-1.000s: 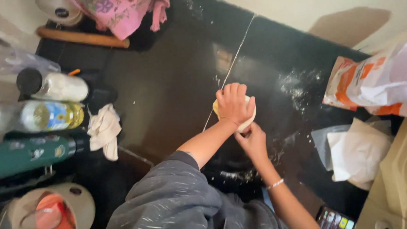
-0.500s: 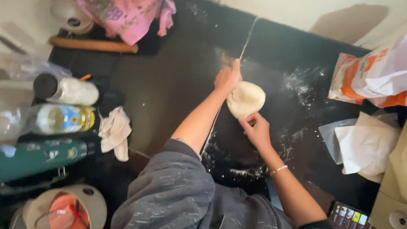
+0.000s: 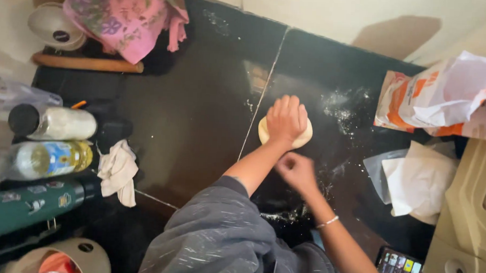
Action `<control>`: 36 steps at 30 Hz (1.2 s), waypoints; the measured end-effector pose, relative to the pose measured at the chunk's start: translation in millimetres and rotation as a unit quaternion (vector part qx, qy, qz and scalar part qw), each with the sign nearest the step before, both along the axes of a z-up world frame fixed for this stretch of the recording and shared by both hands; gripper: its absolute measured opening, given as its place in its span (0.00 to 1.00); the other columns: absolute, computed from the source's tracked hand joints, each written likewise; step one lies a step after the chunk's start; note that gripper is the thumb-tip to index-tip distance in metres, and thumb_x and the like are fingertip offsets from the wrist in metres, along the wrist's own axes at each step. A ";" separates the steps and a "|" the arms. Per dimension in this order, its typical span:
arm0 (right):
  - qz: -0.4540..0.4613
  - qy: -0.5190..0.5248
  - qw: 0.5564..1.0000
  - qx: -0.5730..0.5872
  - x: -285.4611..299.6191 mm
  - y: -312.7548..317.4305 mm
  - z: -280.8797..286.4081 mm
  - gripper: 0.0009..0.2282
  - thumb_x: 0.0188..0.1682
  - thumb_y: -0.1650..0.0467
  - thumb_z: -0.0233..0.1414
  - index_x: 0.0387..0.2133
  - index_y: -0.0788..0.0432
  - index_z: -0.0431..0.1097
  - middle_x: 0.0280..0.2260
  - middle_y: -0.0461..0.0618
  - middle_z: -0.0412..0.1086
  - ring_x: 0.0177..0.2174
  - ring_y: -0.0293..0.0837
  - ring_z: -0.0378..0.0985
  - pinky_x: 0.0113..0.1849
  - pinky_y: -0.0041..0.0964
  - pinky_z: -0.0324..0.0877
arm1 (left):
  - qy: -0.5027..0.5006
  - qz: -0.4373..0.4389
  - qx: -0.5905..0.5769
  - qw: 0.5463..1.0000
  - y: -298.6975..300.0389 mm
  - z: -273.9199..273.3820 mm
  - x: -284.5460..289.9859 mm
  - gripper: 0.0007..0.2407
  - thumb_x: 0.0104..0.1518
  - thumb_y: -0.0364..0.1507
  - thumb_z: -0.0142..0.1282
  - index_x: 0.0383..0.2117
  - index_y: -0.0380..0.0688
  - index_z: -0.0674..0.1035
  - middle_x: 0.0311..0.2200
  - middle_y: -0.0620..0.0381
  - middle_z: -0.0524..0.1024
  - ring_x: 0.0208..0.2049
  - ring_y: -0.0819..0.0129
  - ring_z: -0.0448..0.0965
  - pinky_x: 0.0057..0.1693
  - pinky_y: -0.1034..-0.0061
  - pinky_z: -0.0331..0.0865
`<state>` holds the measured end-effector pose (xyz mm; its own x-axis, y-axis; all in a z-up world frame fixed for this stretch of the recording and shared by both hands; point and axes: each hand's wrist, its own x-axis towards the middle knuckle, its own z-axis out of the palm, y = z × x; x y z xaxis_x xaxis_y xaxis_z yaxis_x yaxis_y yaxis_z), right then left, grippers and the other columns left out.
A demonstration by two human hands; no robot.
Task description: Kneading a ball of dough on a floured surface.
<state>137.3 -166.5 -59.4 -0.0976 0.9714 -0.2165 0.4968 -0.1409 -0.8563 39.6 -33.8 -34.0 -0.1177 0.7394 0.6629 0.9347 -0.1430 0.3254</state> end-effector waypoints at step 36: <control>-0.092 0.037 0.995 0.008 34.8 -8.6 2.2 0.38 0.32 0.69 0.73 0.58 0.59 0.63 0.46 0.62 0.71 0.28 0.54 0.80 0.33 0.45 0.75 | 0.027 -0.239 -0.032 0.970 -16.6 -3.5 -13.6 0.11 0.56 0.42 0.44 0.26 0.50 0.71 0.26 0.56 0.65 0.33 0.53 0.71 0.37 0.57 0.65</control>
